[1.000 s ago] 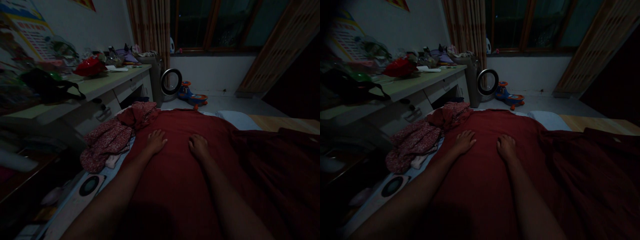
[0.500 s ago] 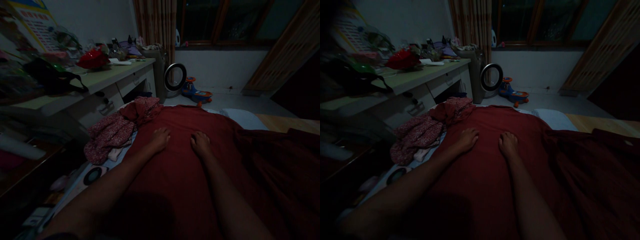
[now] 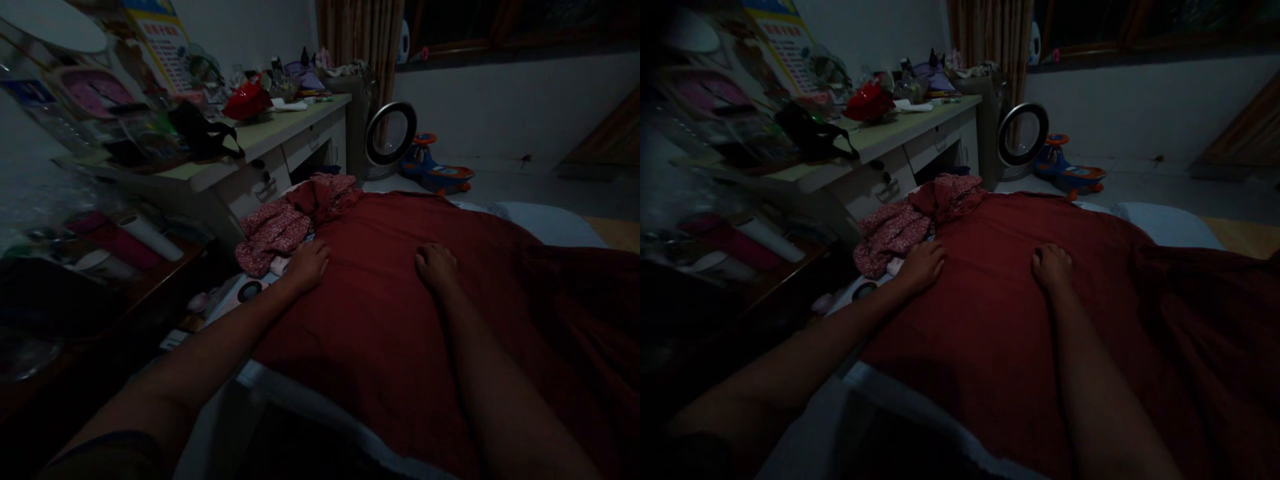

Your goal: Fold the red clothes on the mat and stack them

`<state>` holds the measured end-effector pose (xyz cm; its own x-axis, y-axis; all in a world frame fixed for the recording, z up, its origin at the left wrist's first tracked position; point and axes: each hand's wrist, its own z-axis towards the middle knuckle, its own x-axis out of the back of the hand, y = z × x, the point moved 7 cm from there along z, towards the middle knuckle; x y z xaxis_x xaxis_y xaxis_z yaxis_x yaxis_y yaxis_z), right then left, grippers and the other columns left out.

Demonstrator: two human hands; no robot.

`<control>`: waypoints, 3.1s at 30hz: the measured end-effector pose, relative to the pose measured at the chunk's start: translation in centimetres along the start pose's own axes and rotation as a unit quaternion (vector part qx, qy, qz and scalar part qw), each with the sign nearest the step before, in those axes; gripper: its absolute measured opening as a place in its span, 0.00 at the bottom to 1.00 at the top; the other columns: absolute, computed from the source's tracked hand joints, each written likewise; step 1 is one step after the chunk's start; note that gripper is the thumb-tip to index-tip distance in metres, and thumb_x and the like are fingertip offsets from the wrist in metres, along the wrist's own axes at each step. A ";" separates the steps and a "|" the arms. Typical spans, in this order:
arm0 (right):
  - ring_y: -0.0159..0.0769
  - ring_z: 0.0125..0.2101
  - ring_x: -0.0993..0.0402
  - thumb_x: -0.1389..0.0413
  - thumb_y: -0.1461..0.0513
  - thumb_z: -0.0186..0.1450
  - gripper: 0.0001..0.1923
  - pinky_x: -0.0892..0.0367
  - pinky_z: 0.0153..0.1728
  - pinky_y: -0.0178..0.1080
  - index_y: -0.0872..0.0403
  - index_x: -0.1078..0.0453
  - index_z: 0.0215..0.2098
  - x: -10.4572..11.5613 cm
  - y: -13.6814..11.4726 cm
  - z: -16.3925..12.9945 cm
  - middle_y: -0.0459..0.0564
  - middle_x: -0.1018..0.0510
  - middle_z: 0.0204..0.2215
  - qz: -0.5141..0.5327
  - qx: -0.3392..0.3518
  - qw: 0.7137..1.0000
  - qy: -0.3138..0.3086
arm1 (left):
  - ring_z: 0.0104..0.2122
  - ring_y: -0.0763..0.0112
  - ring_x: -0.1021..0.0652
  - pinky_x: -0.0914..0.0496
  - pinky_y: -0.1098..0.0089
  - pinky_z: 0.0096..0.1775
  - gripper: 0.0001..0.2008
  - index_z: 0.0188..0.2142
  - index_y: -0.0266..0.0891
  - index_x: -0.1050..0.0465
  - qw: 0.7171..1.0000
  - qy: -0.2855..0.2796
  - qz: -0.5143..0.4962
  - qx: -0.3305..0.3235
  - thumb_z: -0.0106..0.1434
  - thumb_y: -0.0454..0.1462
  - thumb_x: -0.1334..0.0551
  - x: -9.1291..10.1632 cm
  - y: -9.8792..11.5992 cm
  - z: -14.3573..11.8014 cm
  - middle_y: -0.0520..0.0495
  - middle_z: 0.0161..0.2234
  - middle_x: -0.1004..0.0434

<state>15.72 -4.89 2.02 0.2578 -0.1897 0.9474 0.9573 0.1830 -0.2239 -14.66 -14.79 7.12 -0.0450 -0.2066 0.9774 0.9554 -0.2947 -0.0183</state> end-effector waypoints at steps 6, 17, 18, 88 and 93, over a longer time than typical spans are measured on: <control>0.49 0.48 0.34 0.53 0.56 0.65 0.19 0.40 0.46 0.47 0.54 0.28 0.49 -0.1 0.2 0.1 0.59 0.27 0.48 -0.004 -0.002 1.000 -0.009 | 0.41 0.64 0.30 0.34 0.64 0.43 0.10 0.44 0.41 0.31 0.984 -0.080 -0.066 -0.142 0.69 0.38 0.48 -0.6 5.7 -7.7 0.44 0.42 0.31; 0.48 0.48 0.34 0.52 0.57 0.65 0.19 0.41 0.48 0.48 0.55 0.28 0.50 -0.2 0.2 0.1 0.59 0.28 0.49 0.004 0.000 1.000 -0.001 | 0.43 0.60 0.30 0.34 0.60 0.44 0.11 0.47 0.40 0.31 0.996 -0.071 -0.024 -0.056 0.67 0.35 0.48 1.4 4.7 -9.6 0.42 0.45 0.31; 0.48 0.48 0.34 0.52 0.57 0.65 0.19 0.41 0.48 0.48 0.55 0.28 0.50 -0.2 0.2 0.1 0.59 0.28 0.49 0.004 0.000 1.000 -0.002 | 0.44 0.61 0.30 0.34 0.61 0.45 0.12 0.49 0.41 0.32 0.993 -0.077 -0.049 -0.077 0.67 0.35 0.47 1.3 5.7 -10.1 0.42 0.46 0.31; 0.43 0.59 0.41 0.56 0.57 0.70 0.21 0.47 0.59 0.47 0.54 0.35 0.57 6.5 -6.4 -23.7 0.56 0.35 0.60 -0.001 0.093 0.996 -0.015 | 0.37 0.67 0.27 0.34 0.69 0.39 0.05 0.36 0.40 0.30 0.933 -0.086 -0.260 -0.235 0.65 0.39 0.42 0.8 19.0 -12.7 0.48 0.36 0.28; 0.46 0.62 0.45 0.56 0.55 0.70 0.24 0.51 0.61 0.52 0.52 0.40 0.62 6.2 -4.1 -25.1 0.55 0.40 0.64 -0.043 0.063 0.995 -0.059 | 0.35 0.69 0.26 0.34 0.71 0.37 0.04 0.36 0.40 0.30 0.938 -0.119 -0.263 -0.191 0.64 0.37 0.42 0.1 16.8 -13.0 0.48 0.35 0.27</control>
<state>16.63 -30.99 3.08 0.1509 -0.0959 0.9839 0.9495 0.2910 -0.1172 -2.35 -31.90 4.19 -0.3707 0.2625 0.8909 0.6427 -0.6200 0.4501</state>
